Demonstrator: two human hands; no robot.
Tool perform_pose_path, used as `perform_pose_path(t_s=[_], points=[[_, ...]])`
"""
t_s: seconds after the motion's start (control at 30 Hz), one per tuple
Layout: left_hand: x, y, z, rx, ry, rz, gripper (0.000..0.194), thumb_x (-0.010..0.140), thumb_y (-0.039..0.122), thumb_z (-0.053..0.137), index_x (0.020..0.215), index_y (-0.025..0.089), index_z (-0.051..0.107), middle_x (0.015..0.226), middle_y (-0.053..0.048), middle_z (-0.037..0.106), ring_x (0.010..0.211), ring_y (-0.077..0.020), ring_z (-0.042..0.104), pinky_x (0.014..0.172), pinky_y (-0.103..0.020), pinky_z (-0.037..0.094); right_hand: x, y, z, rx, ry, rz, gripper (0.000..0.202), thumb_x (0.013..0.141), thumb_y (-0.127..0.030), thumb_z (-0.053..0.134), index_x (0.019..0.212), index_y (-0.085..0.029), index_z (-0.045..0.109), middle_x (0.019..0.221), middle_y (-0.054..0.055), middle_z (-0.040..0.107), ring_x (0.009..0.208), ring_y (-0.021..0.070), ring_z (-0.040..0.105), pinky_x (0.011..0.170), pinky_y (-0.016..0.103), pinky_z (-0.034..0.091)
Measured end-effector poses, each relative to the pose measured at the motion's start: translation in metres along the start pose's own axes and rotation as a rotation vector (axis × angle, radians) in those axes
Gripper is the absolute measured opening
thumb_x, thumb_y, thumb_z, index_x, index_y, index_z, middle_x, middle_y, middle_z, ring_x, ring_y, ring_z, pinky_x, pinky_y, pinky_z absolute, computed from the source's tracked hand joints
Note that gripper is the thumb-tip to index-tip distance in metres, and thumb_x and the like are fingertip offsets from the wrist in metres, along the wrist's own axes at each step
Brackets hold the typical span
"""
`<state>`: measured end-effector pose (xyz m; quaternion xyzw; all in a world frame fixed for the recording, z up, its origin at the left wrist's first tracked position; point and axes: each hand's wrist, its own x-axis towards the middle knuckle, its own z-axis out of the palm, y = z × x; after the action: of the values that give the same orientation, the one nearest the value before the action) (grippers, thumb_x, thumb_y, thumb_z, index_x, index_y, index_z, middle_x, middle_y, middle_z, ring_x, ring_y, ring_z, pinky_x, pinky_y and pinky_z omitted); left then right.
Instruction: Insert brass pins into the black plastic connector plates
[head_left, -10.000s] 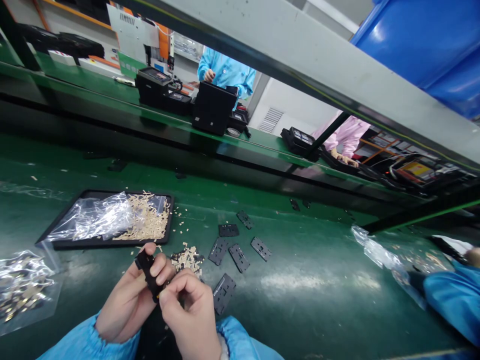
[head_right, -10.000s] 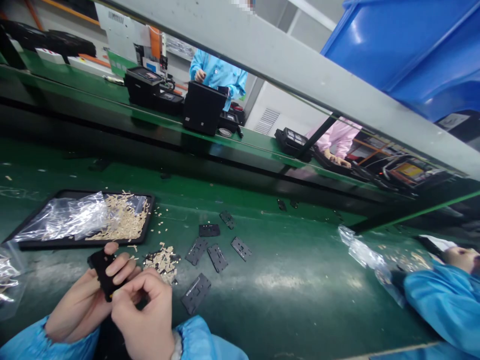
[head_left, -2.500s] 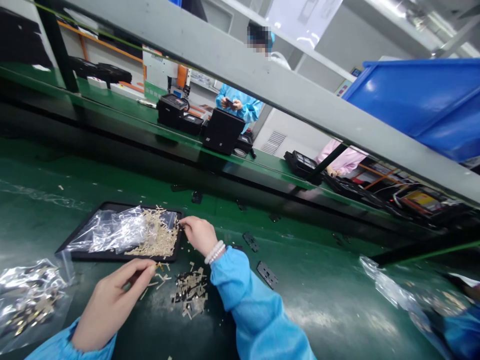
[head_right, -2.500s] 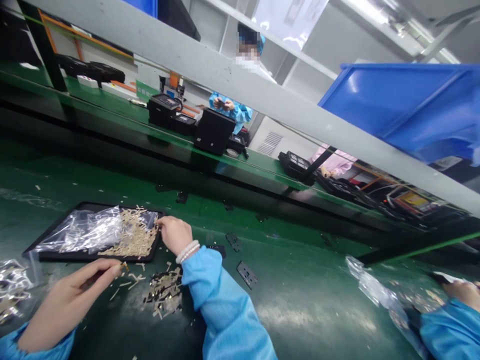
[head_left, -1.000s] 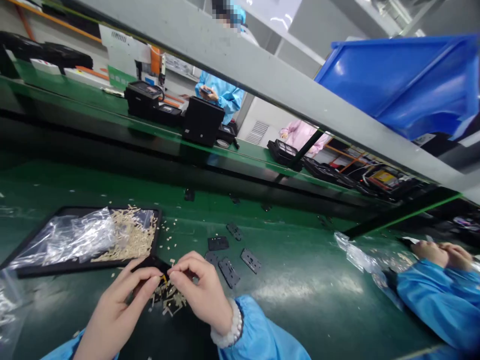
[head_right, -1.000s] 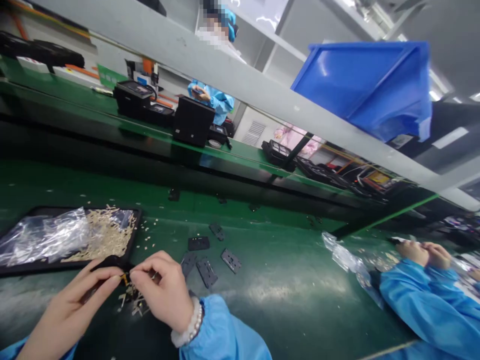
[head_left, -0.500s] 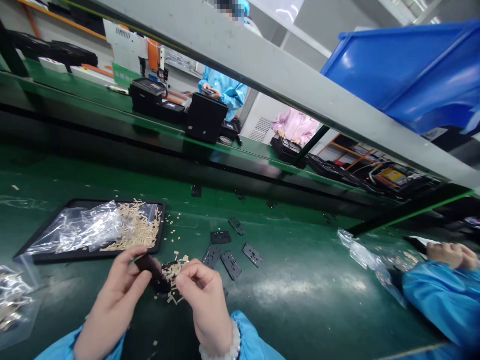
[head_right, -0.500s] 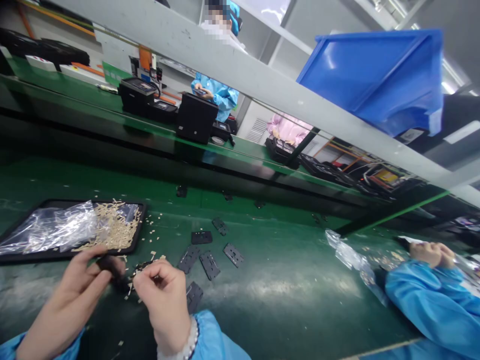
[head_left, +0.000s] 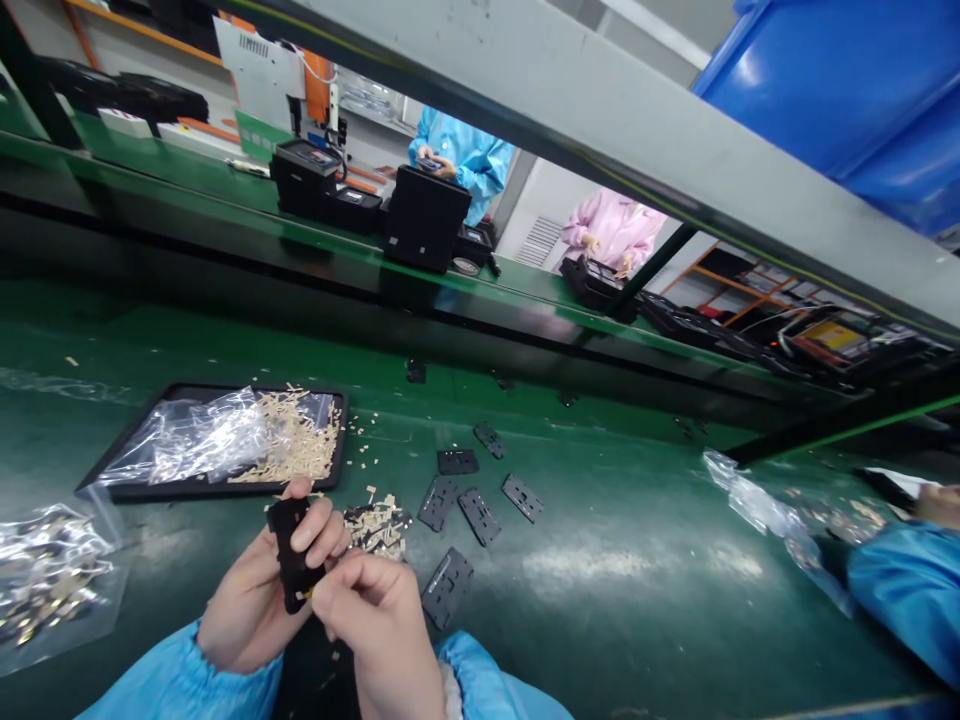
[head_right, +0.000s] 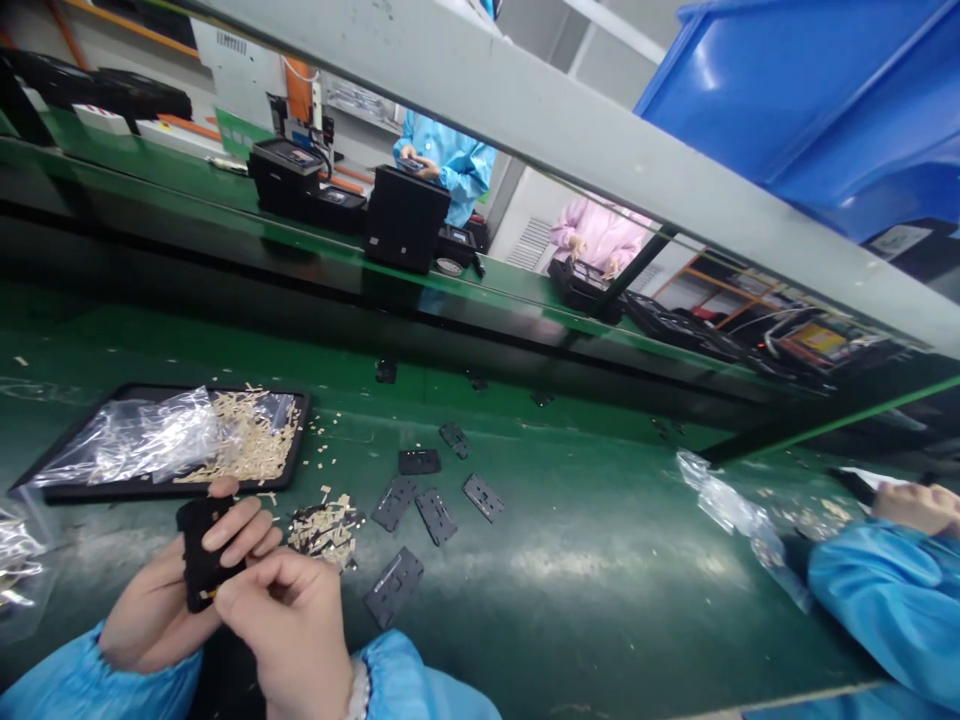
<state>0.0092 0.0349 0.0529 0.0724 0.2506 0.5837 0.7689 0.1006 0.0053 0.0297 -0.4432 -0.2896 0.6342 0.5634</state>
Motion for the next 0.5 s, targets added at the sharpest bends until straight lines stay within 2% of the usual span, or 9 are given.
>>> perform_pose_path(t_s=[0.13,0.33,0.5], points=[[-0.002,0.0,0.004,0.015,0.016,0.011,0.034,0.063,0.012,0.086,0.083,0.025,0.061,0.061,0.008,0.045,0.054,-0.0079,0.047,0.055,-0.023,0.05,0.001,0.005,-0.001,-0.031,0.011,-0.03,0.028,0.058,-0.034,0.076,0.048,-0.019,0.055,0.047,-0.006,0.042,0.049,0.0092,0.029,0.049,0.025,0.027],[-0.003,0.001,0.003,0.057,0.016,0.035,0.037,0.062,0.006,0.083,0.083,0.027,0.06,0.062,0.007,0.046,0.055,-0.0092,0.047,0.055,-0.022,0.05,-0.005,-0.018,0.002,-0.19,-0.008,-0.059,0.02,0.061,-0.024,0.064,0.05,-0.02,0.047,0.052,-0.005,0.043,0.051,0.0103,0.034,0.051,0.026,0.03],[-0.005,0.002,0.004,0.121,0.04,0.074,0.038,0.061,0.017,0.088,0.083,0.027,0.058,0.062,0.007,0.046,0.057,-0.0104,0.047,0.055,-0.022,0.048,-0.005,-0.016,0.0,-0.312,0.035,-0.161,0.019,0.062,-0.023,0.057,0.051,-0.022,0.042,0.053,-0.005,0.042,0.052,0.011,0.035,0.052,0.026,0.032]])
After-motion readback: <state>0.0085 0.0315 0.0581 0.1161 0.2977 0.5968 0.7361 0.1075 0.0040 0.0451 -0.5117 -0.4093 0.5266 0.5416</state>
